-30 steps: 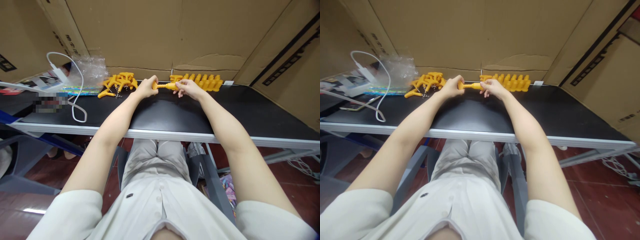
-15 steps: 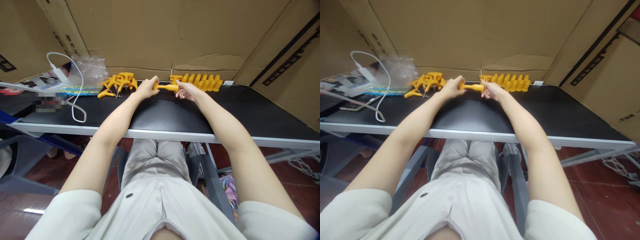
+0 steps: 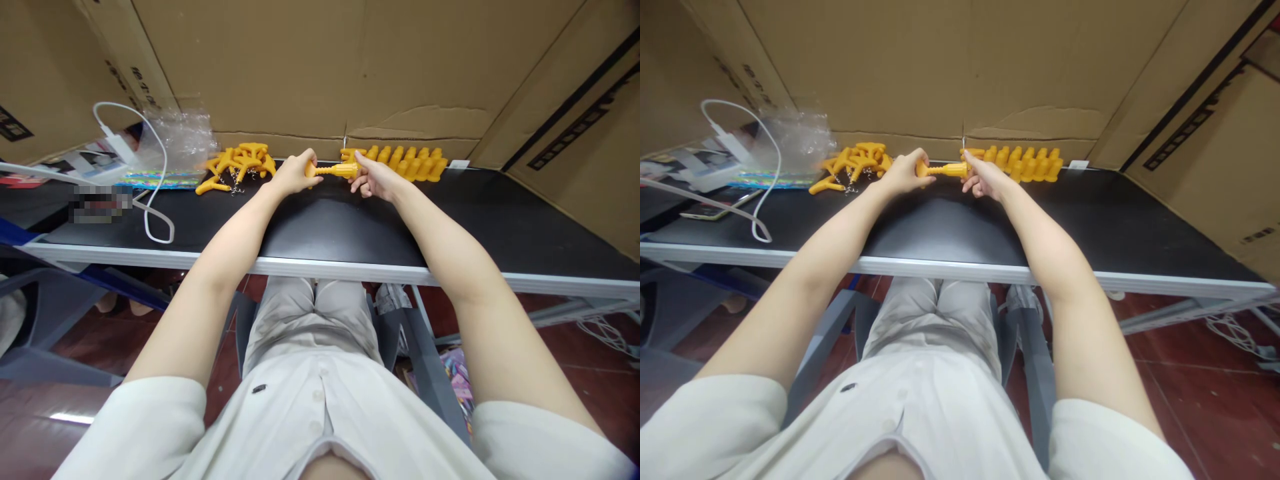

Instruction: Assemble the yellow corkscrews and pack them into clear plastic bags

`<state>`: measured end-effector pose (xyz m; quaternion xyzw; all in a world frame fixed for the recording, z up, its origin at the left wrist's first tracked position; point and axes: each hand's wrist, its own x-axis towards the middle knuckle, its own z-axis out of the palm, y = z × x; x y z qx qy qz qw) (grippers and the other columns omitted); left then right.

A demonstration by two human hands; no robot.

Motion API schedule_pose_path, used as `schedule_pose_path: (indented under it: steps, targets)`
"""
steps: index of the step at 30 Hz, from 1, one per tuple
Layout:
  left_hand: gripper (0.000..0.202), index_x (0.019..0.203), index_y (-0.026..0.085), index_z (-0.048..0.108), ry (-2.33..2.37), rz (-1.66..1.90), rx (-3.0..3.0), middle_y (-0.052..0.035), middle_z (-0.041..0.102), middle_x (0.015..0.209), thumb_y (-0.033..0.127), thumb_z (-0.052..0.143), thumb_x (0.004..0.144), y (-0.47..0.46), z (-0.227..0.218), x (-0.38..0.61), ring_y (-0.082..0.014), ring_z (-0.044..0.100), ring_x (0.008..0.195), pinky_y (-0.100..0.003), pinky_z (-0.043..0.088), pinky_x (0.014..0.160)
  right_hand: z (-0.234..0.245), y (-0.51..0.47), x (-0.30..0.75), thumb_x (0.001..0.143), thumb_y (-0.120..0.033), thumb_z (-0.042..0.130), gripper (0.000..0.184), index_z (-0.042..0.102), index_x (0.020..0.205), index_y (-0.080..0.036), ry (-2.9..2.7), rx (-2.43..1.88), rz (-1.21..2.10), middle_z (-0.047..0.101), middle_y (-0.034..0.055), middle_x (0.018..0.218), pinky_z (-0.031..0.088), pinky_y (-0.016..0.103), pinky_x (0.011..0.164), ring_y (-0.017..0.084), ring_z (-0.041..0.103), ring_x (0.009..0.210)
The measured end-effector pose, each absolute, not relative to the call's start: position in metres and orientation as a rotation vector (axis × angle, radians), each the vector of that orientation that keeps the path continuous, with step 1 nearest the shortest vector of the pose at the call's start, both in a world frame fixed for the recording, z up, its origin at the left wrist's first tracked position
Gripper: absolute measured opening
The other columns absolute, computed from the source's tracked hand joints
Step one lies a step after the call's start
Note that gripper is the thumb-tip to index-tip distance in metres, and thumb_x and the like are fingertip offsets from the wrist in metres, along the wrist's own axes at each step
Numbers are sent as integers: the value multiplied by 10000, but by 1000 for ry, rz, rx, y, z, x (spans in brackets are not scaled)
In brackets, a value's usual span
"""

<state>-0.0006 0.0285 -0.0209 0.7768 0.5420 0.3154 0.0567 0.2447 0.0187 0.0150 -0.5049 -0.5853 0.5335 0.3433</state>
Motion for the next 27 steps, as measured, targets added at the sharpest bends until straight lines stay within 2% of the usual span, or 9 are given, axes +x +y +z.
schedule_pose_path:
  steps: [2,6,9,19,27]
  targets:
    - [363,1203,249,679,1635,971,2359,-65,734,950,291,833,877,29,-21,-2,-309,743,1020,-456,568,1044,15,16,247,1101,-690,630,505,645,1047,-188,-1556,-1271,1416,689,24,658,360,186,369,93,510,384]
    - [356,1200,242,683,1634,978,2366,-67,734,943,304,839,886,30,-21,-2,-300,741,1000,-444,571,1031,10,16,250,1080,-440,792,318,655,1060,-154,-1589,-1167,1364,749,34,761,450,167,453,77,582,452]
    - [350,1205,236,688,1662,973,2337,-73,730,952,284,834,891,28,-20,-1,-309,739,1029,-456,559,1053,7,18,250,1074,-337,809,247,661,1036,-143,-1589,-1145,1331,751,29,762,469,159,485,72,605,473]
    - [382,1213,242,691,1647,969,2347,-65,721,928,351,863,889,28,-21,-2,-326,738,1049,-464,557,1074,2,23,253,988,-344,911,305,684,991,-140,-1592,-1186,1337,783,46,788,500,157,498,80,654,514]
    - [384,1208,228,697,1676,963,2333,-79,731,957,341,875,887,28,-20,-2,-322,729,1065,-436,553,1062,3,18,250,996,-313,900,287,685,946,-132,-1569,-1172,1294,779,42,766,490,142,490,68,648,501]
